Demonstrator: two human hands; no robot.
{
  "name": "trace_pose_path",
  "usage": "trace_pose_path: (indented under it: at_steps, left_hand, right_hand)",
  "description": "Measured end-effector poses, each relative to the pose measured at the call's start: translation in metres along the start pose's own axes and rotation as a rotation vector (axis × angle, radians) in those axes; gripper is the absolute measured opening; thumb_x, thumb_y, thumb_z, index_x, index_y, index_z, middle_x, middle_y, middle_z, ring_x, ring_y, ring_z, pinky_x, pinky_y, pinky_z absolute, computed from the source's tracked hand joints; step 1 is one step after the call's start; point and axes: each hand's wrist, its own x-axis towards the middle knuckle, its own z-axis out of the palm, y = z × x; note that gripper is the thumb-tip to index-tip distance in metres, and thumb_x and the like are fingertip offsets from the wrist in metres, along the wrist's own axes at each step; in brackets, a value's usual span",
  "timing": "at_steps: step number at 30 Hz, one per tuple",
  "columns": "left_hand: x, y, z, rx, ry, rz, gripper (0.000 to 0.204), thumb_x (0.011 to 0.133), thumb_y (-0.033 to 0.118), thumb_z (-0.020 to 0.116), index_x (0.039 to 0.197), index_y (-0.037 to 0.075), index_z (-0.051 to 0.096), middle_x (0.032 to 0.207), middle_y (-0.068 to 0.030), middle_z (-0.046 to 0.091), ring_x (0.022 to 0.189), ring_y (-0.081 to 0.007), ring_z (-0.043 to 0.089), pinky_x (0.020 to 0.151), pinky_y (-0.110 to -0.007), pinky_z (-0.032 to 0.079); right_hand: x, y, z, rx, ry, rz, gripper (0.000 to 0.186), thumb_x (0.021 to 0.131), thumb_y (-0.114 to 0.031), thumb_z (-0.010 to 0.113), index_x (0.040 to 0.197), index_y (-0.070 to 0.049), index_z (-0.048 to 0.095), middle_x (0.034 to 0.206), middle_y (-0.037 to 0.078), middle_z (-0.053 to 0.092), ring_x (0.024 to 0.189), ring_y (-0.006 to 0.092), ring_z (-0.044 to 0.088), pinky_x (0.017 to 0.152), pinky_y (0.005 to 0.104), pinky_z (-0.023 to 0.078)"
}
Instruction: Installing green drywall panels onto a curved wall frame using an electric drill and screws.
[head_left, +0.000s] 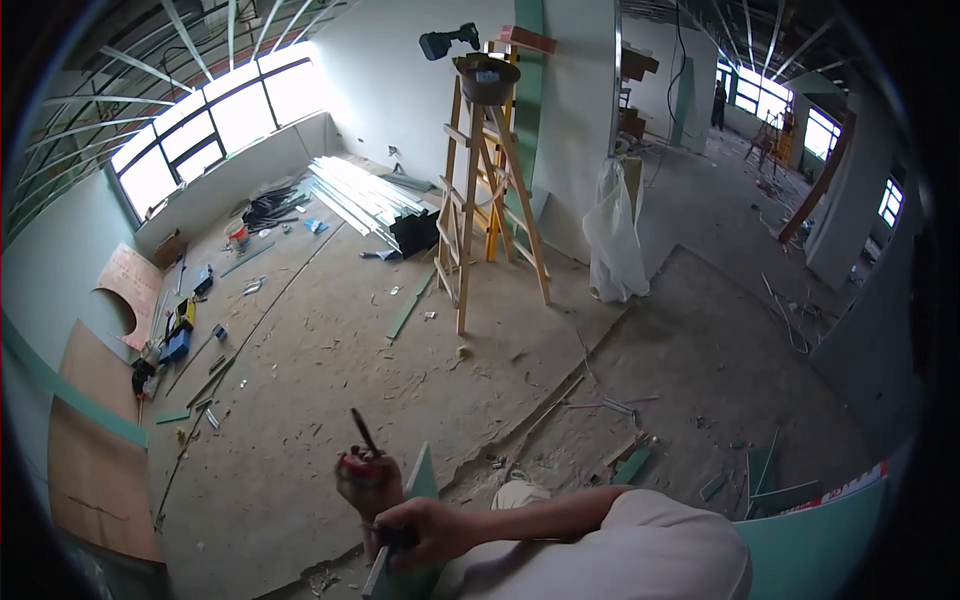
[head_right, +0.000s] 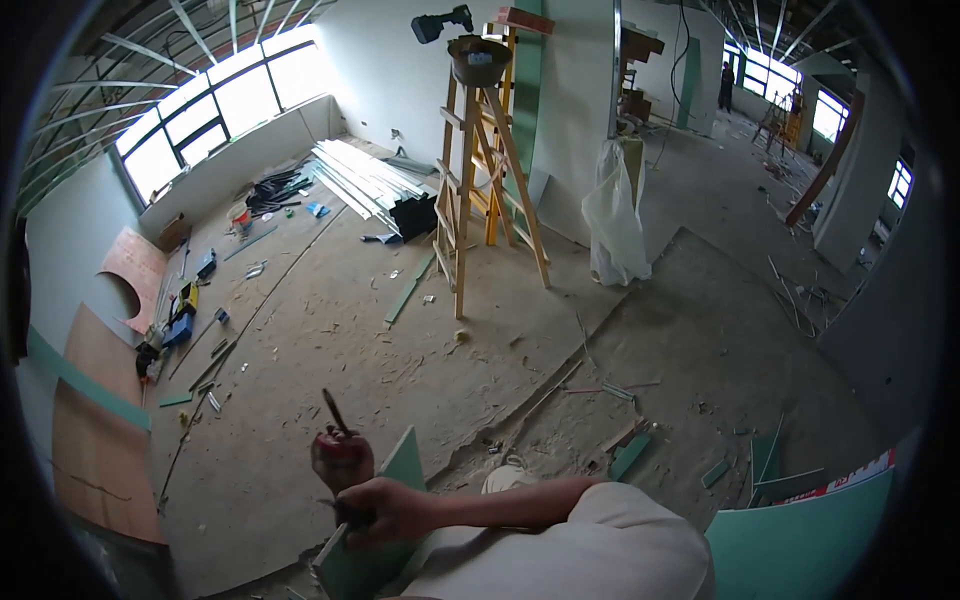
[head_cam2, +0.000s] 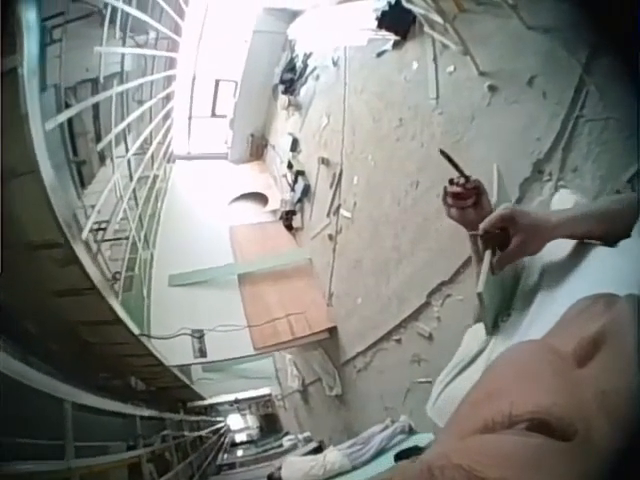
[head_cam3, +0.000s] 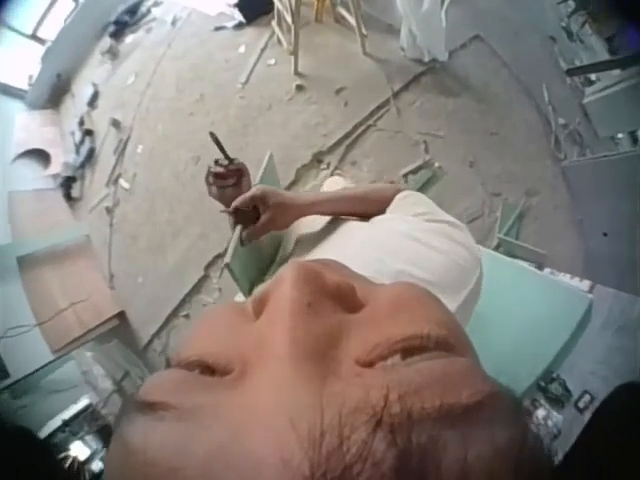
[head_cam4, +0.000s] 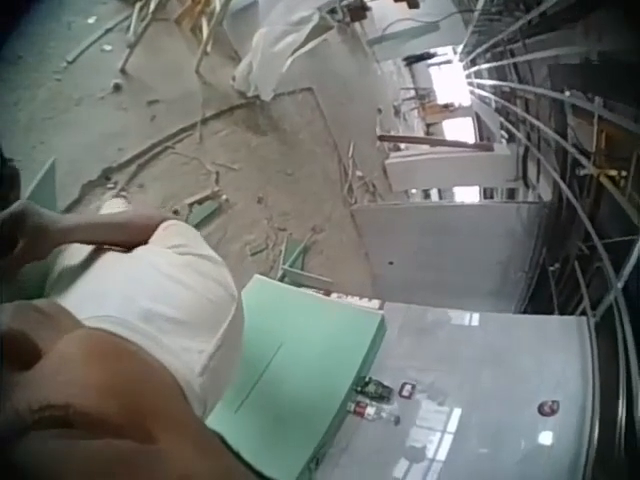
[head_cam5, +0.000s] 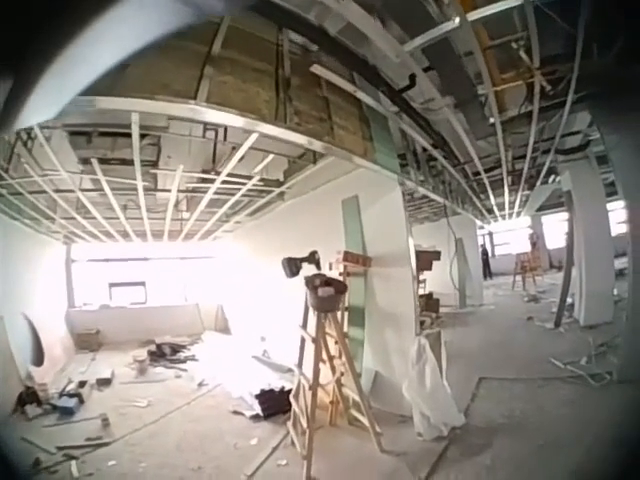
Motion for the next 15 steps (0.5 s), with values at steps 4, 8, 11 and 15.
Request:
trace_pose_path:
  at_steps: [4,8,11,15]
  left_hand:
    - [0.1,-0.01,0.009,-0.081,-0.058,-0.17,0.023,0.093,0.024,0.056,0.103,0.006,0.067,0.089,-0.0104,0.069,0.085,-0.0263,0.065,0.069,-0.036,0.055]
    - [0.175,-0.05,0.054,0.256,0.049,-0.159,0.029,0.09,0.022,0.055,0.11,0.005,0.067,0.096,-0.0139,0.071,0.096,-0.0306,0.065,0.079,-0.041,0.055]
    - [0.261,-0.082,0.068,0.383,-0.036,-0.177,0.039,0.09,0.031,0.051,0.113,0.005,0.066,0.101,-0.0176,0.069,0.098,-0.033,0.065,0.093,-0.045,0.051]
    - [0.419,-0.074,0.028,0.576,-0.25,-0.201,0.039,0.096,0.02,0.045,0.129,0.004,0.058,0.126,-0.0156,0.064,0.105,-0.0295,0.062,0.092,-0.039,0.05]
  right_hand:
    - [0.017,-0.011,-0.092,0.28,0.281,0.155,0.022,0.09,-0.009,0.073,0.11,-0.006,0.064,0.089,-0.002,0.062,0.072,0.0096,0.052,0.066,0.0254,0.044]
    - [0.045,0.03,-0.238,-0.295,0.757,-0.157,0.041,0.092,-0.019,0.074,0.128,-0.004,0.064,0.094,0.0,0.064,0.07,0.009,0.05,0.067,0.0233,0.041]
    - [0.076,0.037,-0.33,-0.281,0.724,0.031,0.053,0.09,-0.023,0.077,0.136,-0.003,0.057,0.105,0.004,0.062,0.077,0.0115,0.052,0.071,0.0257,0.044]
    - [0.135,0.061,-0.44,-0.675,0.549,-0.097,0.089,0.081,-0.024,0.083,0.151,0.002,0.035,0.131,0.02,0.056,0.108,0.0305,0.059,0.094,0.0363,0.048]
